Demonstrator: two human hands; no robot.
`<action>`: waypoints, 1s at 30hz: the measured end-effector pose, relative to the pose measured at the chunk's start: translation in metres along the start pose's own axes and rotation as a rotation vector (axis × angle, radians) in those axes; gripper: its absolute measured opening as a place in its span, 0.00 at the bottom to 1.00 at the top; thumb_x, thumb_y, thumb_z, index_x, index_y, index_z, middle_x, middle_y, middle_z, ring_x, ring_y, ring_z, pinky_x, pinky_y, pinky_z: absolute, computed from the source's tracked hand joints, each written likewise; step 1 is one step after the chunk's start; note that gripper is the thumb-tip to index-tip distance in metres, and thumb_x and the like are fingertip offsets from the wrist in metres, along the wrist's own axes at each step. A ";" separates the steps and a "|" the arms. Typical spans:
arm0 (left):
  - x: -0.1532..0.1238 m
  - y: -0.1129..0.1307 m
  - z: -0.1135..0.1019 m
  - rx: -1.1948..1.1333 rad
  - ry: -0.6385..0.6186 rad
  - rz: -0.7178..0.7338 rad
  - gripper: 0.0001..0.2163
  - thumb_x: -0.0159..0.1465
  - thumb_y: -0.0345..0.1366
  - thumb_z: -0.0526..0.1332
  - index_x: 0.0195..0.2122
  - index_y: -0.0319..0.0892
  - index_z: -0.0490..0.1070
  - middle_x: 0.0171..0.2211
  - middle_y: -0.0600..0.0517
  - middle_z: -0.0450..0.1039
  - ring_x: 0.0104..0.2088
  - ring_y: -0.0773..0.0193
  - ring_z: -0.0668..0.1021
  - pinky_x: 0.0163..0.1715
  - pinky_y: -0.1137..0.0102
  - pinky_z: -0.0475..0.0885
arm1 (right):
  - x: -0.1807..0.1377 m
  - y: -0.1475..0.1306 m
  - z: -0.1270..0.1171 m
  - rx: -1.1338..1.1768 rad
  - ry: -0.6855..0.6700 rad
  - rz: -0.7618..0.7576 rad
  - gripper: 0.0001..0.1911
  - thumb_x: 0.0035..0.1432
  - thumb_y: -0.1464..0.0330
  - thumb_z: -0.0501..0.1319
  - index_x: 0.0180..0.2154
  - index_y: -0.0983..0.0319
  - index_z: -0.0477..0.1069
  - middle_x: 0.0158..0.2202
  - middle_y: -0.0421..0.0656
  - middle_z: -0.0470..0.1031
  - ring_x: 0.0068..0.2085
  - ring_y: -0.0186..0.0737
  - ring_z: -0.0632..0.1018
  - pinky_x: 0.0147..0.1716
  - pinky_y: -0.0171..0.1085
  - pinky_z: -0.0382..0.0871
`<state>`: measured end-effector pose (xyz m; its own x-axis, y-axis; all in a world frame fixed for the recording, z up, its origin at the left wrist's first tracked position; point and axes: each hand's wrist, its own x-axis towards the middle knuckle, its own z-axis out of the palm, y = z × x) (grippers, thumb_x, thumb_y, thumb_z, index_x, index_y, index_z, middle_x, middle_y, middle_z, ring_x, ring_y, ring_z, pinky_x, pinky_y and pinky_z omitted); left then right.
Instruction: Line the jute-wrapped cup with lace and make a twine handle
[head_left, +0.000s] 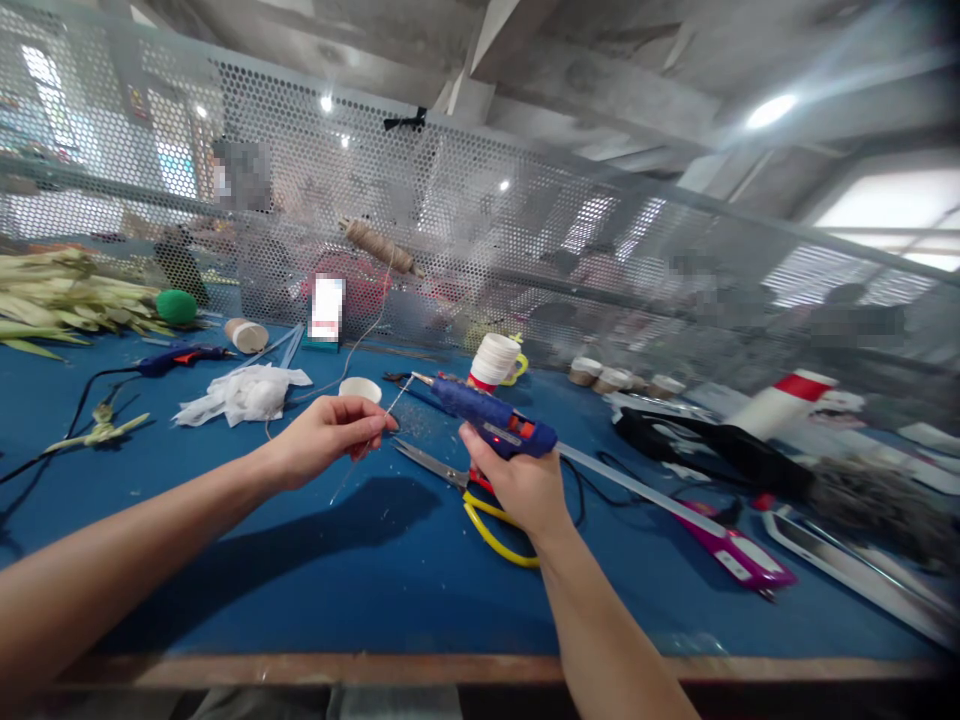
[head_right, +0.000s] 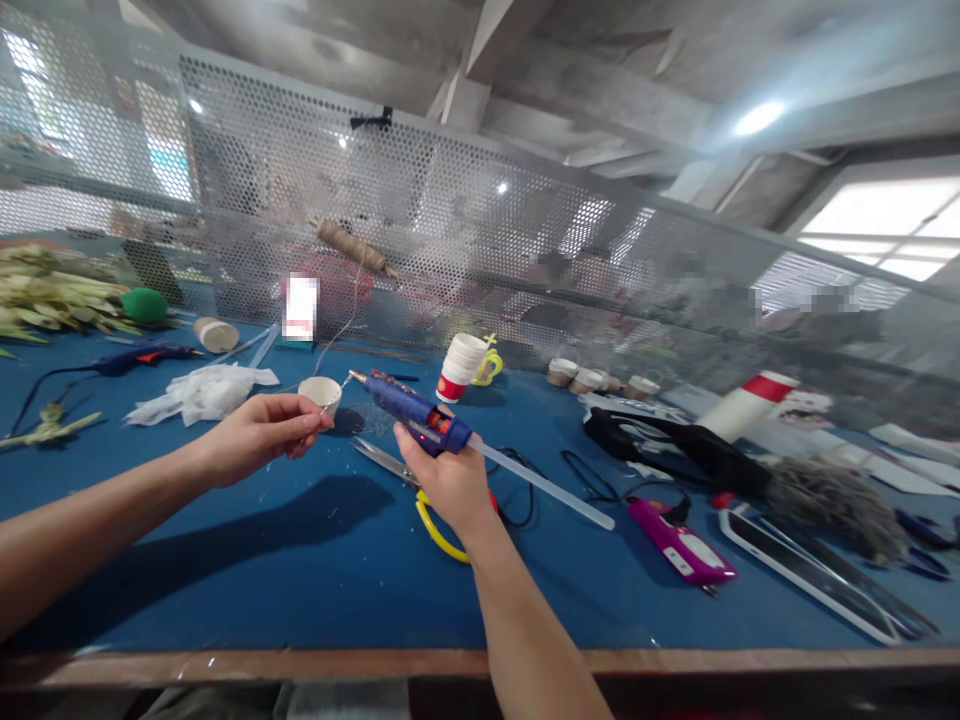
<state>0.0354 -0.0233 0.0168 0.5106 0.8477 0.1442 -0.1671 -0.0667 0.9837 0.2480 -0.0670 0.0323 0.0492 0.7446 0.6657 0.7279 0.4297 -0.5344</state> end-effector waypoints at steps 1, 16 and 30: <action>0.000 0.000 0.000 -0.007 -0.003 -0.007 0.14 0.51 0.44 0.64 0.30 0.36 0.71 0.21 0.56 0.65 0.20 0.74 0.65 0.22 0.74 0.58 | 0.000 0.000 0.000 -0.006 0.001 0.002 0.12 0.50 0.62 0.59 0.19 0.59 0.68 0.16 0.39 0.71 0.23 0.40 0.75 0.30 0.37 0.71; -0.002 0.005 0.000 -0.310 -0.097 -0.084 0.12 0.49 0.38 0.67 0.30 0.34 0.72 0.18 0.56 0.65 0.19 0.76 0.65 0.20 0.76 0.56 | 0.000 0.003 0.003 0.065 -0.030 -0.022 0.08 0.49 0.64 0.60 0.22 0.60 0.69 0.21 0.40 0.74 0.23 0.39 0.75 0.28 0.37 0.71; -0.003 0.003 -0.003 -0.346 -0.174 -0.107 0.09 0.53 0.36 0.64 0.30 0.35 0.72 0.18 0.55 0.64 0.19 0.75 0.64 0.20 0.76 0.57 | -0.001 0.001 0.000 0.215 -0.093 0.135 0.11 0.50 0.62 0.60 0.22 0.63 0.69 0.14 0.38 0.67 0.17 0.34 0.70 0.22 0.34 0.67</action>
<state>0.0310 -0.0246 0.0191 0.6705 0.7367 0.0878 -0.3644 0.2240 0.9039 0.2488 -0.0667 0.0312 0.0656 0.8421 0.5354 0.5565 0.4145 -0.7201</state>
